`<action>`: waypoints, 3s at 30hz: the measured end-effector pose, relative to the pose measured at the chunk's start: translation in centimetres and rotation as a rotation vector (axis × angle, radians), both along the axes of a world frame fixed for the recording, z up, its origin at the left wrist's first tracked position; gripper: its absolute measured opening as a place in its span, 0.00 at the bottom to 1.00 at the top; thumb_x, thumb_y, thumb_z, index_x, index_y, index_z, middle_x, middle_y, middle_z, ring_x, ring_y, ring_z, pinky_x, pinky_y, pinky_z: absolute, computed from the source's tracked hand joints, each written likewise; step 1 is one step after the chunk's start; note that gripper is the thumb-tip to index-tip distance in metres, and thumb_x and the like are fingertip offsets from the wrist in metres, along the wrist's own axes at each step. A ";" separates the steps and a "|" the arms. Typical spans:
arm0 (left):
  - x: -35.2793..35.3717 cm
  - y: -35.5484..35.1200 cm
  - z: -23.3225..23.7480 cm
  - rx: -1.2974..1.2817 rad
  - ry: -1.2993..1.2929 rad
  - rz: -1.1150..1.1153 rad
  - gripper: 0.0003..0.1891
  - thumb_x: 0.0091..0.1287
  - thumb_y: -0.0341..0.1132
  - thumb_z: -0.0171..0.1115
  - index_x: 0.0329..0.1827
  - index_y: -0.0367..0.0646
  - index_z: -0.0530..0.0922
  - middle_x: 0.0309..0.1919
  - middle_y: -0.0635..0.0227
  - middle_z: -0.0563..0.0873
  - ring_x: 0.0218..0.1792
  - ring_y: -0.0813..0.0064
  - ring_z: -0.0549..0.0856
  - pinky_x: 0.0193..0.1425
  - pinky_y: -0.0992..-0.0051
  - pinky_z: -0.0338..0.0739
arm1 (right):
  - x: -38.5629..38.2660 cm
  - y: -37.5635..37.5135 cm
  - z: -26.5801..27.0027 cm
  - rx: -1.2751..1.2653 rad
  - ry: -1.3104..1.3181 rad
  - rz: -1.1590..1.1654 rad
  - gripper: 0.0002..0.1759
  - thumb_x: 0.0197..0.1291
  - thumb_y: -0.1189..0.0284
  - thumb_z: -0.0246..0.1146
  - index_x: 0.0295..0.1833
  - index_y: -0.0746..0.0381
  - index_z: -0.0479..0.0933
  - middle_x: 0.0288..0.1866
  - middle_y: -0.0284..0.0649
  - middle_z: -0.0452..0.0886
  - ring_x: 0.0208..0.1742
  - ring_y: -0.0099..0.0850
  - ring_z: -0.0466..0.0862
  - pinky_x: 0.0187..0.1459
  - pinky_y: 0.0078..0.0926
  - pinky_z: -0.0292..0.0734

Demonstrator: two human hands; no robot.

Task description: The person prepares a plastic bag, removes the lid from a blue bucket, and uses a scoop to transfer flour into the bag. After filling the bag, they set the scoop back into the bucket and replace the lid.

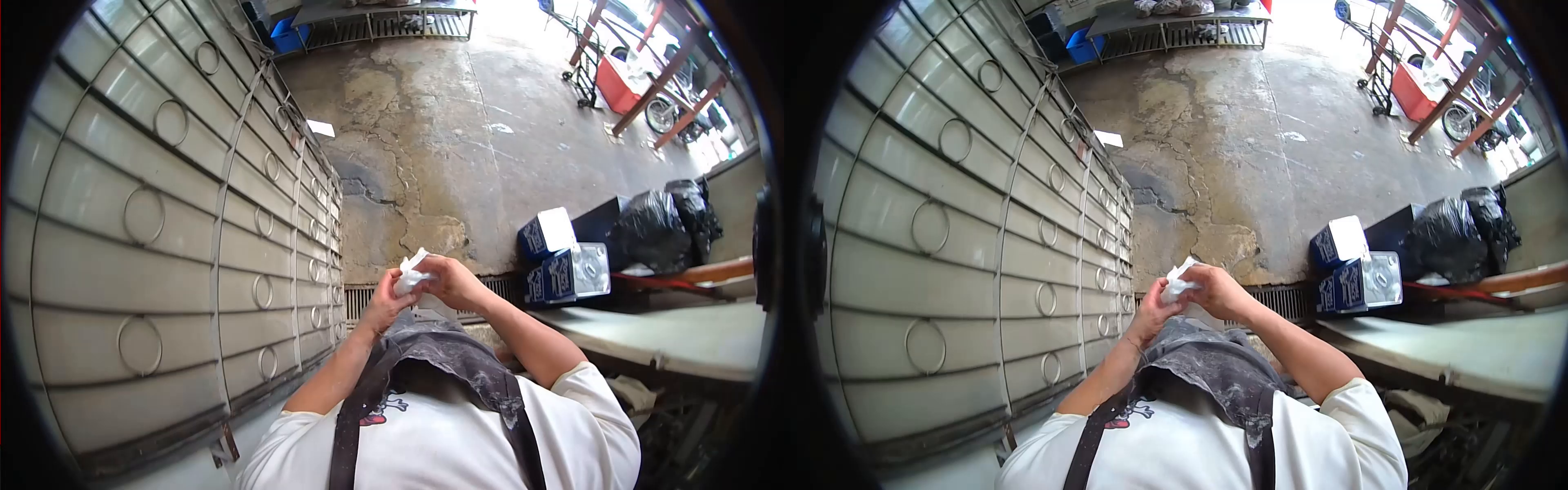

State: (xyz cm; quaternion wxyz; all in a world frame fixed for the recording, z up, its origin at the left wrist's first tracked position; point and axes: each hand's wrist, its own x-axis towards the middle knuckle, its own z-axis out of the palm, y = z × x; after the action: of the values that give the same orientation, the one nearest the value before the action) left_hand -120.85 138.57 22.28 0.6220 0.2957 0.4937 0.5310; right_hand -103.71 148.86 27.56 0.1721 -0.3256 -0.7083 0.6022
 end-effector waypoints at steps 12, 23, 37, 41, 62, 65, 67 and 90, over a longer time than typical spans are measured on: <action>-16.7 34.9 -17.7 0.074 0.130 0.023 0.21 0.65 0.29 0.72 0.61 0.39 0.79 0.46 0.71 0.87 0.46 0.80 0.84 0.54 0.76 0.79 | -13.9 35.0 -16.7 0.469 0.141 0.196 0.35 0.56 0.69 0.75 0.70 0.53 0.72 0.71 0.51 0.69 0.73 0.47 0.70 0.71 0.41 0.70; -25.2 67.8 -16.6 0.111 0.368 0.002 0.27 0.63 0.33 0.75 0.64 0.37 0.76 0.50 0.64 0.87 0.49 0.76 0.85 0.55 0.73 0.80 | -23.4 68.5 -18.1 0.223 0.079 0.135 0.22 0.55 0.82 0.73 0.56 0.56 0.85 0.41 0.38 0.80 0.45 0.33 0.81 0.47 0.28 0.76; -48.8 77.6 -19.4 0.120 0.075 0.992 0.16 0.73 0.28 0.64 0.59 0.37 0.71 0.44 0.66 0.83 0.43 0.79 0.82 0.51 0.75 0.79 | -63.7 90.0 -13.9 0.417 0.311 0.931 0.23 0.48 0.83 0.74 0.52 0.57 0.87 0.36 0.41 0.80 0.39 0.40 0.83 0.42 0.33 0.79; -54.9 77.5 -21.3 0.069 0.021 1.017 0.12 0.75 0.28 0.59 0.57 0.37 0.70 0.43 0.63 0.84 0.45 0.76 0.84 0.53 0.73 0.80 | -73.8 89.2 -13.7 0.393 0.305 1.015 0.24 0.47 0.85 0.74 0.53 0.58 0.86 0.39 0.39 0.81 0.42 0.34 0.83 0.45 0.32 0.79; -64.7 76.8 -15.5 -0.548 -0.086 1.924 0.19 0.74 0.35 0.61 0.63 0.36 0.73 0.48 0.62 0.87 0.49 0.73 0.85 0.58 0.72 0.78 | -109.4 54.1 -6.8 -0.318 1.064 1.770 0.19 0.53 0.86 0.66 0.49 0.57 0.87 0.42 0.36 0.82 0.44 0.33 0.83 0.45 0.27 0.78; -66.1 77.5 -14.6 -0.555 -0.240 2.054 0.18 0.76 0.35 0.59 0.63 0.32 0.73 0.49 0.59 0.86 0.49 0.71 0.84 0.58 0.71 0.78 | -108.1 51.2 -4.9 -0.492 1.085 1.869 0.17 0.51 0.81 0.67 0.46 0.54 0.87 0.43 0.36 0.82 0.41 0.38 0.84 0.44 0.33 0.79; -66.8 77.9 -13.5 -0.464 -0.291 2.154 0.18 0.76 0.36 0.58 0.63 0.33 0.73 0.49 0.59 0.86 0.48 0.71 0.84 0.58 0.71 0.78 | -107.4 50.0 -3.8 -0.553 1.090 1.941 0.17 0.50 0.80 0.68 0.47 0.54 0.87 0.41 0.36 0.82 0.42 0.38 0.84 0.46 0.33 0.79; -68.6 82.0 -15.7 -0.542 -0.176 2.405 0.19 0.74 0.34 0.62 0.63 0.33 0.73 0.48 0.59 0.86 0.46 0.72 0.85 0.56 0.72 0.79 | -106.9 49.9 -4.1 -0.714 0.007 2.977 0.34 0.78 0.43 0.41 0.72 0.54 0.74 0.69 0.41 0.79 0.70 0.31 0.76 0.72 0.30 0.66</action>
State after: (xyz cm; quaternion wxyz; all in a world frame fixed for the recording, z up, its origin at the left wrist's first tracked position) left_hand -189.47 220.57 6.58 -0.1888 -0.5210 0.5024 0.6637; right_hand -210.62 198.80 23.48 -0.6523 0.6365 -0.2043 0.3573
